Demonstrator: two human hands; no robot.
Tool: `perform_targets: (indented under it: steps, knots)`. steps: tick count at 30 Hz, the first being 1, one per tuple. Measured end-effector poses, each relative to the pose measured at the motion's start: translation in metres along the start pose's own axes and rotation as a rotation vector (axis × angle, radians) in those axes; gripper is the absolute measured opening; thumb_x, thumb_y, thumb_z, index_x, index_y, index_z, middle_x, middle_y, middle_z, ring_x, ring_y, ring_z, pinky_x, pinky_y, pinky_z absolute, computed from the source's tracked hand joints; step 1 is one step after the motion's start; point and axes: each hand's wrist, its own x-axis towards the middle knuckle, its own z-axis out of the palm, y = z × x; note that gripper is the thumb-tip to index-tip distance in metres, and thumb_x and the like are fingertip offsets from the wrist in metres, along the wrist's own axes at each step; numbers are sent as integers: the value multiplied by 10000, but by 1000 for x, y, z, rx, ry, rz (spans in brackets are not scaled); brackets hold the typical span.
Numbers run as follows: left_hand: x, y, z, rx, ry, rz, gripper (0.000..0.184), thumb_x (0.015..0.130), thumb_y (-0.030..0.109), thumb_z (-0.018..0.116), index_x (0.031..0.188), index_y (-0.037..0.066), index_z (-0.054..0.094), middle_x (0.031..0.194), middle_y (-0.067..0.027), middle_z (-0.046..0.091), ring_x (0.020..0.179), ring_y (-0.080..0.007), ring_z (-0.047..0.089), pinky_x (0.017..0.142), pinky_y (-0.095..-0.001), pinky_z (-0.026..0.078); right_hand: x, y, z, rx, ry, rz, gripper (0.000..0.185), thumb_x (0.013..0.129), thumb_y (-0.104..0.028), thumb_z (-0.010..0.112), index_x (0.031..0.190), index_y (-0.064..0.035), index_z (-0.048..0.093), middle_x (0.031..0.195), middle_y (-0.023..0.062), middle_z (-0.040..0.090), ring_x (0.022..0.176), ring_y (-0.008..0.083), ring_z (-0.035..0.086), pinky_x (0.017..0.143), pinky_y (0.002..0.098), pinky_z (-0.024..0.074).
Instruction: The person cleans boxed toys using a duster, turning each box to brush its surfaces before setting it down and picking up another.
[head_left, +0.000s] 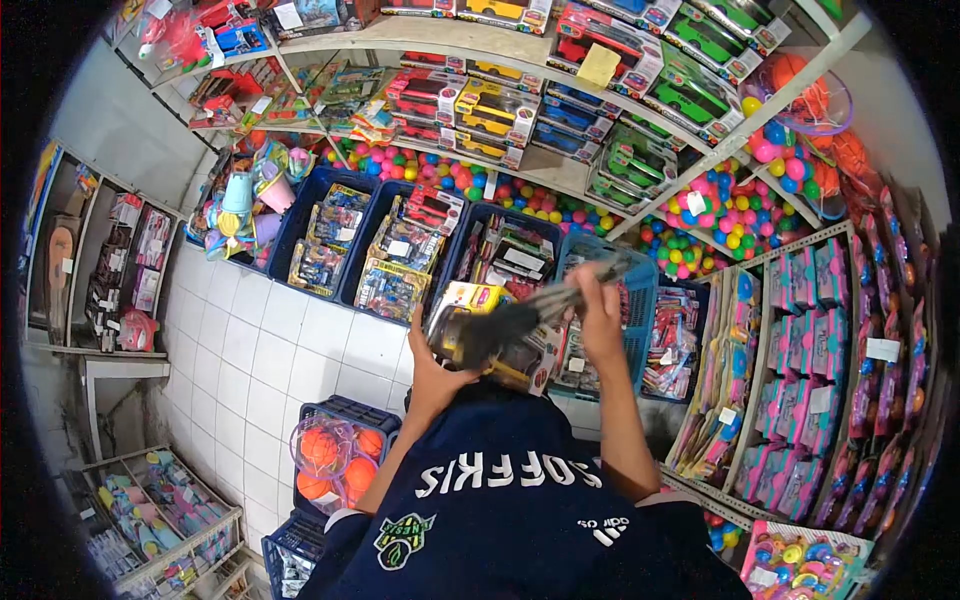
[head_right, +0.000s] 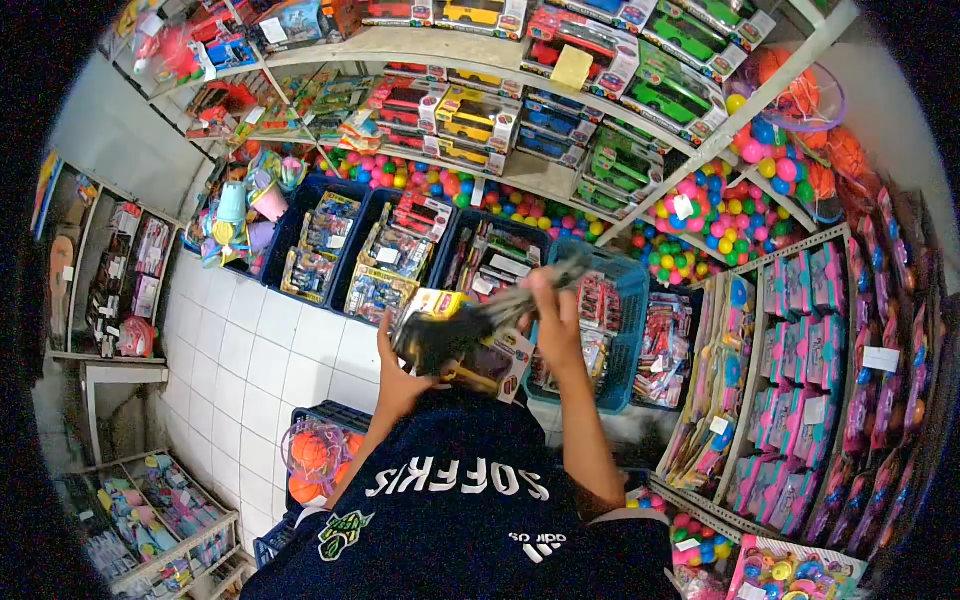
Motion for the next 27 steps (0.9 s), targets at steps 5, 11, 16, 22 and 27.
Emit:
perform_targets:
  steps: [5,11,16,22,27]
  knots:
    - [8,10,5,121,-62,172,1344,610,250,913,1516,71,-63,1512,-214,180,1275,-308,449,1063,-412,390,1,4,-3,-8,-86,-70,301,998,-346,507,966,-50,556,760,34,570,592,105,523,545,253,437]
    - [15,43,12,-45,-122,60,1450,523,398,926,1514,58,-77,1453,-249,263,1289,-325,418,1098,-442,308,9,24,-6,-110,88,-33,358,1012,-382,479,971,-36,563,719,50,577,560,99,485,528,289,412]
    - [14,44,9,69,-118,138,1454,518,369,925,1513,55,-88,1463,-240,253,1313,-330,390,1105,-442,308,3,9,3,-59,-176,-6,347,1014,-376,475,980,-44,569,654,43,583,512,84,472,478,261,376]
    - [14,45,8,72,-100,189,1457,516,325,932,1510,59,-100,1450,-245,271,1301,-342,410,1092,-444,334,18,5,10,-156,-240,32,326,1010,-351,487,1027,-39,581,636,63,591,409,52,402,392,213,299]
    - [12,47,8,72,-94,122,1476,475,351,940,1500,-11,-60,1417,-252,313,1302,-337,401,1083,-405,330,29,17,17,-122,-27,-33,337,1005,-367,497,1015,-40,578,651,74,600,415,62,426,393,216,311]
